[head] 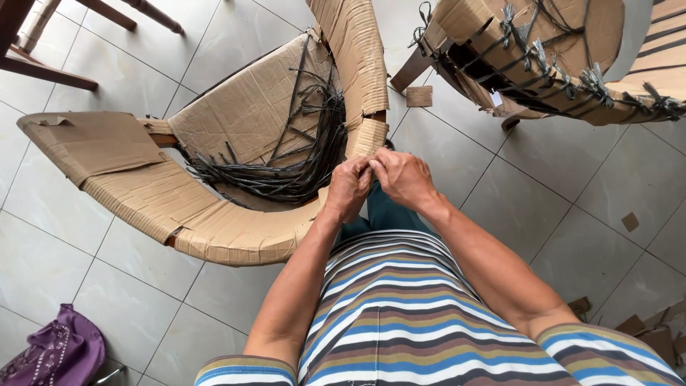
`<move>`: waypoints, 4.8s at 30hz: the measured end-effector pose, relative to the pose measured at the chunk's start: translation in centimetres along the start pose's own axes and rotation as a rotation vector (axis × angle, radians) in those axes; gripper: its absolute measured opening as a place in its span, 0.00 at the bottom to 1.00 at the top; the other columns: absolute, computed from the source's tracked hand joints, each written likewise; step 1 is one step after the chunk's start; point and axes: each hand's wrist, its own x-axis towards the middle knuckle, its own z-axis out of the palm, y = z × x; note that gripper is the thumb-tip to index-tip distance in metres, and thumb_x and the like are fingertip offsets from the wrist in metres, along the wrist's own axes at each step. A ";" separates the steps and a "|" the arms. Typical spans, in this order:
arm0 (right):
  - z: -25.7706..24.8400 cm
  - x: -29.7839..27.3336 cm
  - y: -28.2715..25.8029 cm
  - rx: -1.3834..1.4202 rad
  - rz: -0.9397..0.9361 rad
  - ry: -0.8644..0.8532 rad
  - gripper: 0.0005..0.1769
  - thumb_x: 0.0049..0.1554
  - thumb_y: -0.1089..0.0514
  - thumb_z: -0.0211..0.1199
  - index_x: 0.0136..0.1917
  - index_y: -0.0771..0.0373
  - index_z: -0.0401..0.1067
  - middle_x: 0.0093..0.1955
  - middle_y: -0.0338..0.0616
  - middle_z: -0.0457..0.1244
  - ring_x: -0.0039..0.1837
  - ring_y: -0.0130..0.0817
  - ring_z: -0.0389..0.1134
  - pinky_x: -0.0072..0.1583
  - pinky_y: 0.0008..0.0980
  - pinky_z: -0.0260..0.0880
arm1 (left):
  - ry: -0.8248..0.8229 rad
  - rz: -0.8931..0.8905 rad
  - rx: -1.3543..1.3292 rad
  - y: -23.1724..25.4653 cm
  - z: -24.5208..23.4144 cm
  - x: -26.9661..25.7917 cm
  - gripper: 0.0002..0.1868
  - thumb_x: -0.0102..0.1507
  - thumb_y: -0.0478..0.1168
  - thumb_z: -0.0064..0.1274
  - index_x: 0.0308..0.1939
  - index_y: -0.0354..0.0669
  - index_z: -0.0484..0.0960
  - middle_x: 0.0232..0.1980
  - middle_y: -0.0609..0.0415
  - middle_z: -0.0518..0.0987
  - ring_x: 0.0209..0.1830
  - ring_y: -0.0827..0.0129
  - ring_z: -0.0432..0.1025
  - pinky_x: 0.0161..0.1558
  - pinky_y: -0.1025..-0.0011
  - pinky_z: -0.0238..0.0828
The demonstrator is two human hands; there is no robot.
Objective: Wrapping a chair frame with protective cardboard and securing it with plastic ties for shipping.
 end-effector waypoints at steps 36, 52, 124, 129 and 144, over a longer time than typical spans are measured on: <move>-1.3 0.6 3.1 0.242 0.114 -0.060 0.15 0.67 0.48 0.52 0.49 0.54 0.76 0.44 0.56 0.70 0.53 0.61 0.71 0.51 0.56 0.70 | -0.157 -0.209 0.029 -7.0 -1.3 4.3 0.20 0.67 0.61 0.56 0.29 0.53 0.83 0.26 0.52 0.79 0.31 0.61 0.74 0.38 0.63 0.71; 3.8 0.9 -0.2 0.015 -0.171 0.196 0.24 0.59 0.63 0.59 0.69 0.61 0.63 0.57 0.54 0.67 0.59 0.54 0.71 0.58 0.49 0.74 | -0.140 -0.221 0.065 -5.0 -1.2 4.2 0.20 0.70 0.55 0.49 0.34 0.46 0.84 0.31 0.46 0.81 0.37 0.55 0.78 0.40 0.56 0.72; 3.9 1.8 2.2 0.142 -0.098 0.091 0.09 0.64 0.52 0.60 0.44 0.57 0.73 0.42 0.50 0.64 0.50 0.59 0.70 0.50 0.52 0.72 | 0.055 0.406 0.570 -5.8 -1.3 0.2 0.09 0.67 0.38 0.55 0.49 0.45 0.85 0.43 0.51 0.78 0.44 0.56 0.79 0.44 0.60 0.81; 3.0 1.3 3.2 0.033 -0.120 0.131 0.10 0.65 0.52 0.59 0.45 0.57 0.73 0.41 0.49 0.63 0.48 0.57 0.72 0.49 0.52 0.74 | -0.041 0.363 0.725 -6.9 -2.4 2.1 0.07 0.66 0.45 0.54 0.36 0.49 0.80 0.35 0.56 0.72 0.37 0.56 0.77 0.35 0.58 0.80; 3.6 -3.3 9.8 0.327 0.238 0.058 0.11 0.66 0.48 0.59 0.47 0.52 0.78 0.40 0.47 0.69 0.49 0.49 0.72 0.52 0.46 0.70 | -0.213 -0.072 0.000 -3.0 -6.1 1.7 0.12 0.63 0.49 0.58 0.30 0.49 0.86 0.48 0.59 0.84 0.41 0.63 0.77 0.43 0.66 0.71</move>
